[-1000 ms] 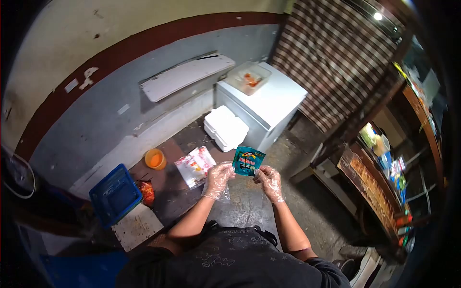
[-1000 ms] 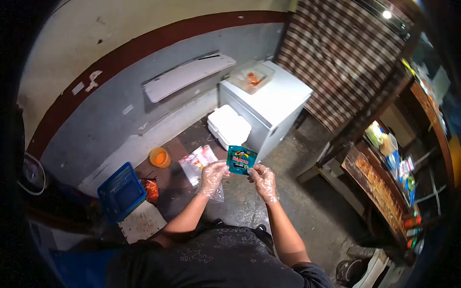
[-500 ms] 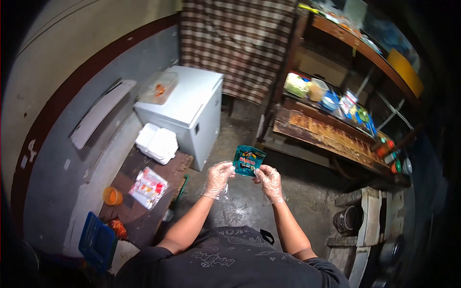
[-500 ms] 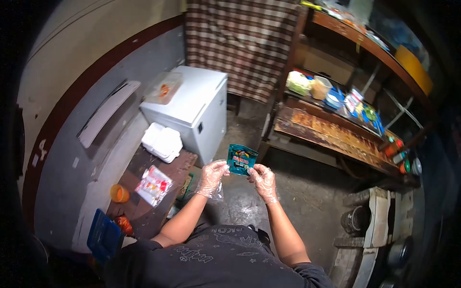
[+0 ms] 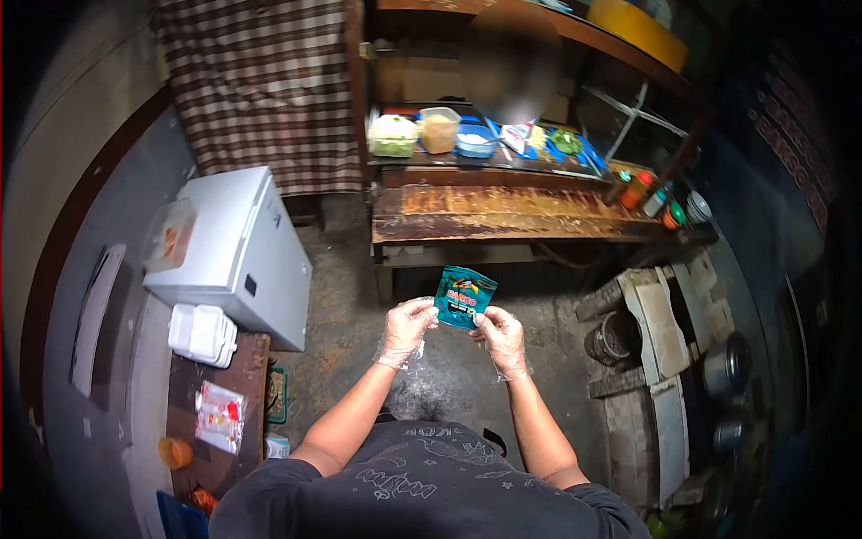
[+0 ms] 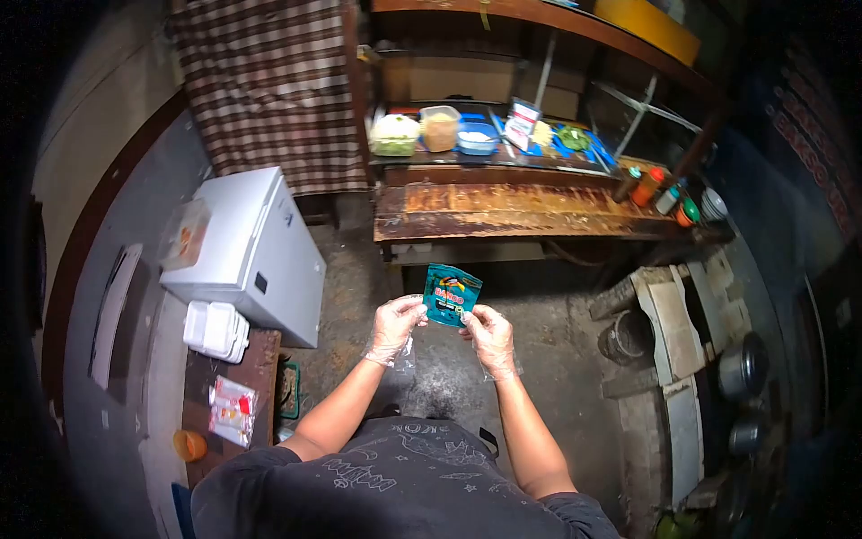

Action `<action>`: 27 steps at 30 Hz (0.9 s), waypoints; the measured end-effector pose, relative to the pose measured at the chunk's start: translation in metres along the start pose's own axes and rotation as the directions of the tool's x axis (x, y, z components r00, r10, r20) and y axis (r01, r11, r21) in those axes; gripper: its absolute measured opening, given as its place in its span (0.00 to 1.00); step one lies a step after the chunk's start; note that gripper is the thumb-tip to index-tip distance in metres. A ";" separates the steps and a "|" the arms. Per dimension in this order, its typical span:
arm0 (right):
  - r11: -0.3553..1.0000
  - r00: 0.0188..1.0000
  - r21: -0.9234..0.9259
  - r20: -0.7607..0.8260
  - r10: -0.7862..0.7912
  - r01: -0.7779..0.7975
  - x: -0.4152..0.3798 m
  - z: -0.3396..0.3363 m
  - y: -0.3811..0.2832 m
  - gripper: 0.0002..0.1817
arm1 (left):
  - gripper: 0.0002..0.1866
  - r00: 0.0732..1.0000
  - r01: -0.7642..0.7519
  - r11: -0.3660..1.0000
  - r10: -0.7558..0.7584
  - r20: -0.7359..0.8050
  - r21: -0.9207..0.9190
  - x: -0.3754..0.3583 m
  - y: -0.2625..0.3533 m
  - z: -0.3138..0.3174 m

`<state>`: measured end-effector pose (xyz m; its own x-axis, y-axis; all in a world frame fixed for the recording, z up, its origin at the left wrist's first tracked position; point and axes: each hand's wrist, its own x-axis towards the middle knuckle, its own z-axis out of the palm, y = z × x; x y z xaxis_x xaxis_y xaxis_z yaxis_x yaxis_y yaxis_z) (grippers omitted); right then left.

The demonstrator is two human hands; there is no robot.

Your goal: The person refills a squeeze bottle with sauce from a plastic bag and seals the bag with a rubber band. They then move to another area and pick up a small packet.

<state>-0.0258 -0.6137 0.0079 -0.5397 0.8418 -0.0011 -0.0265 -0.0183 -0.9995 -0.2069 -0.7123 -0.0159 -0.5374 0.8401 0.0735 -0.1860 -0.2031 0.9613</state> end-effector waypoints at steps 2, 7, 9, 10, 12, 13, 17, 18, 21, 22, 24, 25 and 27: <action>1.000 0.998 0.006 -0.058 0.006 -0.005 -0.001 -0.015 0.000 0.11 | 0.14 0.998 0.035 0.999 -0.036 0.056 0.012 0.013 -0.006 0.017; 0.998 0.980 0.052 -0.197 0.027 -0.017 0.005 -0.052 0.008 0.11 | 0.12 0.980 0.019 0.999 -0.026 0.196 0.037 0.048 -0.028 0.056; 0.999 0.970 0.032 -0.242 0.010 -0.002 0.013 -0.066 0.005 0.11 | 0.13 0.971 -0.007 1.000 0.005 0.241 0.007 0.062 -0.034 0.073; 1.000 0.965 0.012 -0.263 -0.005 0.008 0.016 -0.073 0.005 0.10 | 0.13 0.965 0.001 1.000 -0.003 0.264 0.006 0.071 -0.038 0.081; 1.000 0.949 0.009 -0.315 -0.013 0.017 0.024 -0.084 0.005 0.10 | 0.12 0.951 0.037 0.999 -0.041 0.306 0.020 0.090 -0.043 0.094; 0.999 0.940 0.007 -0.339 -0.027 0.032 0.030 -0.087 0.011 0.10 | 0.12 0.944 0.031 0.999 -0.036 0.328 0.020 0.099 -0.050 0.098; 0.999 0.909 -0.016 -0.415 -0.032 0.027 0.060 -0.102 0.012 0.11 | 0.11 0.908 0.030 1.000 -0.027 0.418 -0.001 0.144 -0.059 0.116; 1.000 0.899 -0.020 -0.437 -0.024 0.017 0.068 -0.103 0.009 0.11 | 0.11 0.894 0.036 0.999 -0.028 0.446 -0.007 0.156 -0.060 0.120; 0.999 0.872 -0.032 -0.488 -0.031 0.018 0.093 -0.110 0.010 0.11 | 0.11 0.868 0.059 0.998 -0.044 0.495 -0.015 0.189 -0.069 0.132; 0.999 0.864 -0.041 -0.503 -0.032 0.013 0.098 -0.112 0.009 0.10 | 0.11 0.857 0.070 0.997 -0.053 0.512 -0.014 0.198 -0.071 0.136; 1.000 0.842 -0.023 -0.539 -0.027 0.018 0.108 -0.117 0.011 0.10 | 0.11 0.839 0.106 0.994 -0.074 0.539 -0.027 0.217 -0.075 0.144; 0.999 0.830 -0.005 -0.557 -0.031 0.033 0.115 -0.119 0.011 0.10 | 0.11 0.827 0.107 0.994 -0.076 0.557 -0.024 0.225 -0.078 0.148; 0.999 0.805 -0.003 -0.593 -0.036 0.042 0.125 -0.125 0.015 0.10 | 0.12 0.803 0.165 0.986 -0.132 0.581 -0.004 0.237 -0.088 0.155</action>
<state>0.0117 -0.4410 -0.0116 0.0654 0.9977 0.0159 -0.0469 0.0190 -0.9987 -0.1901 -0.4169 -0.0422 0.0705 0.9938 0.0864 -0.2757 -0.0639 0.9591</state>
